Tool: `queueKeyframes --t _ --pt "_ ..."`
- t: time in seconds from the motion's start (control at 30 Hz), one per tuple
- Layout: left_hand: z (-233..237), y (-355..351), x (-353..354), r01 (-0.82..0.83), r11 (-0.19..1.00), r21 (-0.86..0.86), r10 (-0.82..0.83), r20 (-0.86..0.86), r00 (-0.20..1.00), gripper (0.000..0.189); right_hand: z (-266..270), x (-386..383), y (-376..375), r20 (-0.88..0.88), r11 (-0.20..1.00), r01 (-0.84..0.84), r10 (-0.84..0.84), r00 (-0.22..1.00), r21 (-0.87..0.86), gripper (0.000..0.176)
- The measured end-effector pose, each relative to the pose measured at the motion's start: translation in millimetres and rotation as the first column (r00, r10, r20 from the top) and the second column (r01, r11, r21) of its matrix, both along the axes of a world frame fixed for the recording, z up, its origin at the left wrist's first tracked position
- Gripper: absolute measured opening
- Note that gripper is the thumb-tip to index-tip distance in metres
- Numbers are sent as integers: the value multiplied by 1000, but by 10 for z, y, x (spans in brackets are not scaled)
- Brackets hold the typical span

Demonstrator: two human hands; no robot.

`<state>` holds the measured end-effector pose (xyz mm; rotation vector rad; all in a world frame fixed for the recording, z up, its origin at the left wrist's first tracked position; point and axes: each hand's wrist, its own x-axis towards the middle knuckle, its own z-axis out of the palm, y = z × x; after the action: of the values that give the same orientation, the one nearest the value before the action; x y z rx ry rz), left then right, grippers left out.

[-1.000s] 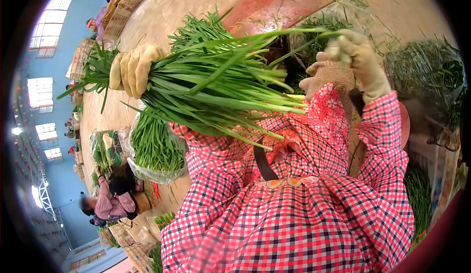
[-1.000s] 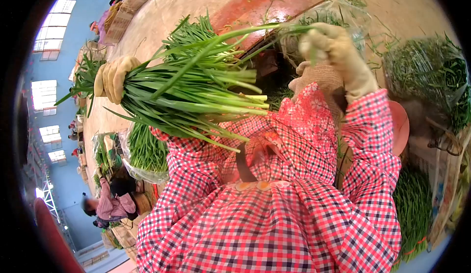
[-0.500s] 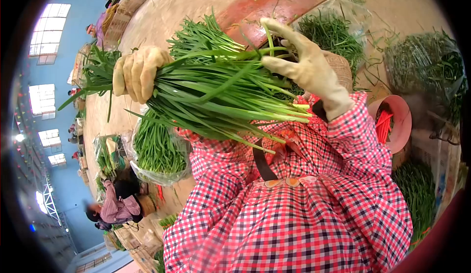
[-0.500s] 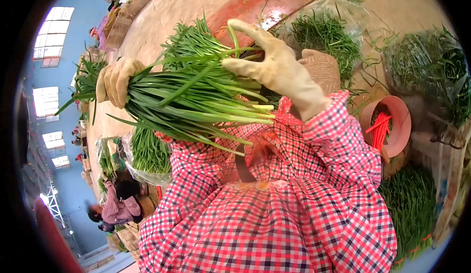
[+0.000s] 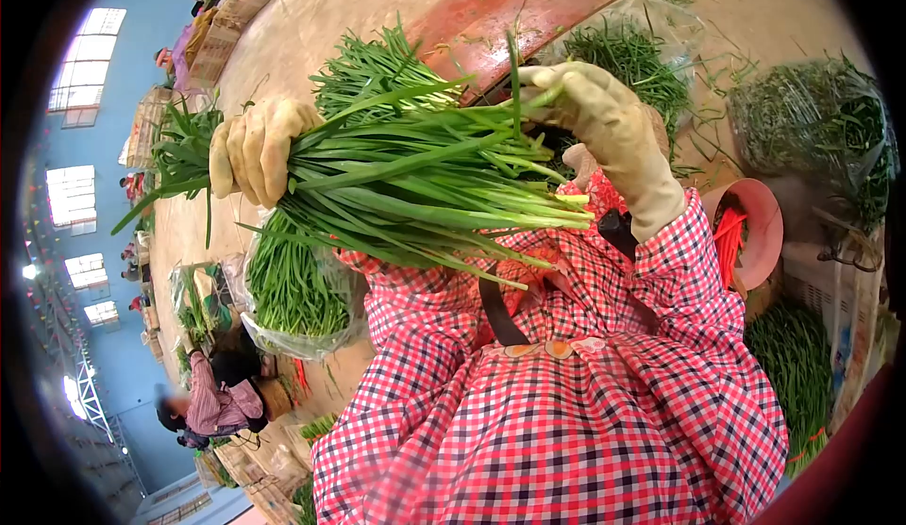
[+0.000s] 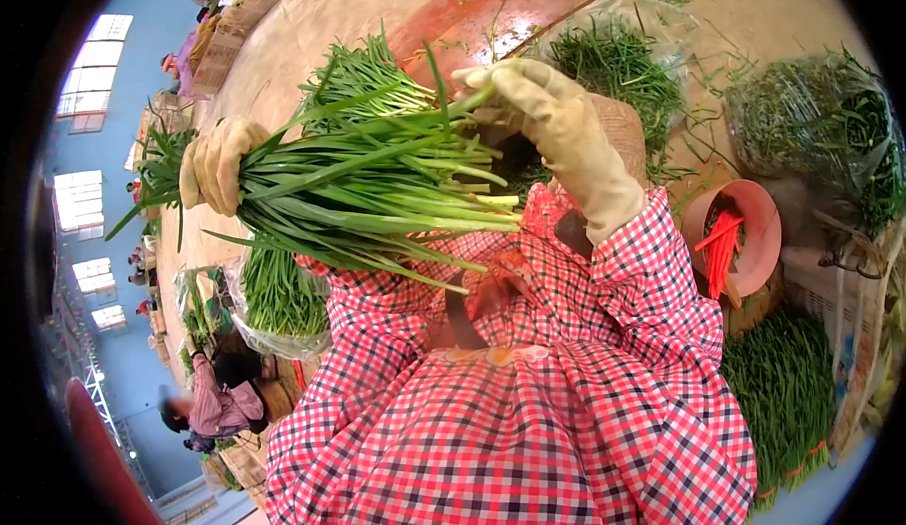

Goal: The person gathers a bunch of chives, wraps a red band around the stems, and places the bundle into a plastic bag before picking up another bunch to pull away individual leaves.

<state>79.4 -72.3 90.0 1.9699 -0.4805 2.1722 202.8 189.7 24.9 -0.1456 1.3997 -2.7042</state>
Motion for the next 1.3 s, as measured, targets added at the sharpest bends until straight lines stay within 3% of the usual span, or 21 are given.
queueKeyframes --t 0.1,0.13,0.17,0.23,0.3,0.4,0.47,0.57,0.6,0.7,0.73,0.77,0.9,0.97,1.07,1.1,1.17,1.23,1.3 --pt "-3 -88 0 -23 998 -51 22 -10 1000 14 174 60 -18 69 968 -135 123 990 212 43" --pt "0 -85 -9 -21 999 -48 20 -22 1000 14 117 46 -66 -34 957 -110 124 992 267 53" --pt "3 -75 -24 -18 999 -44 17 -33 999 15 163 73 -101 37 968 -190 187 982 161 52" --pt "13 -39 6 -5 1000 -29 6 9 1000 14 126 80 -184 81 947 -233 220 972 220 55" --pt "28 -1 84 9 1000 -1 -9 111 994 15 95 59 -190 88 964 -170 155 984 204 50" --pt "20 -40 -40 -39 999 -15 38 -58 998 16 28 14 -210 92 990 -111 104 990 82 38" --pt "6 -81 -38 -35 999 -38 32 -54 998 15 41 39 -220 140 993 -122 121 983 -7 31" --pt "9 -135 -92 12 999 -42 -16 -90 996 14 102 39 -113 -16 845 -135 167 986 518 34" --pt "36 -127 -95 34 999 -38 -38 -110 993 13 30 10 -123 -21 903 -158 182 983 399 38" --pt "78 -99 81 -15 1000 -14 16 59 998 12 53 -12 97 -26 863 -183 221 975 470 41" --pt "128 -57 142 32 999 39 -36 104 994 11 148 11 171 12 838 -188 211 977 512 42" --pt "164 -58 151 30 999 41 -34 98 995 11 142 -3 275 94 803 -217 198 976 555 41" --pt "261 -97 155 46 997 57 -51 74 996 11 -43 -85 863 53 676 -102 92 994 730 40" --pt "285 -107 157 95 992 80 -100 63 993 10 -185 -136 1099 -36 251 59 -97 995 966 40" --pt "286 -48 142 121 968 219 -140 74 987 11 -117 -91 1020 3 152 -9 40 999 988 40" --pt "274 -35 153 117 968 223 -140 91 986 12 -161 -142 934 96 485 -171 174 980 858 49" --pt "243 -5 169 91 979 184 -117 138 984 14 -13 -48 506 -4 763 -223 284 959 607 66" --pt "212 19 163 74 990 116 -92 159 983 16 5 -42 185 30 869 -250 263 964 428 79" --pt "172 11 135 60 996 61 -70 164 984 18 -22 -20 -77 10 885 -153 166 986 440 68"
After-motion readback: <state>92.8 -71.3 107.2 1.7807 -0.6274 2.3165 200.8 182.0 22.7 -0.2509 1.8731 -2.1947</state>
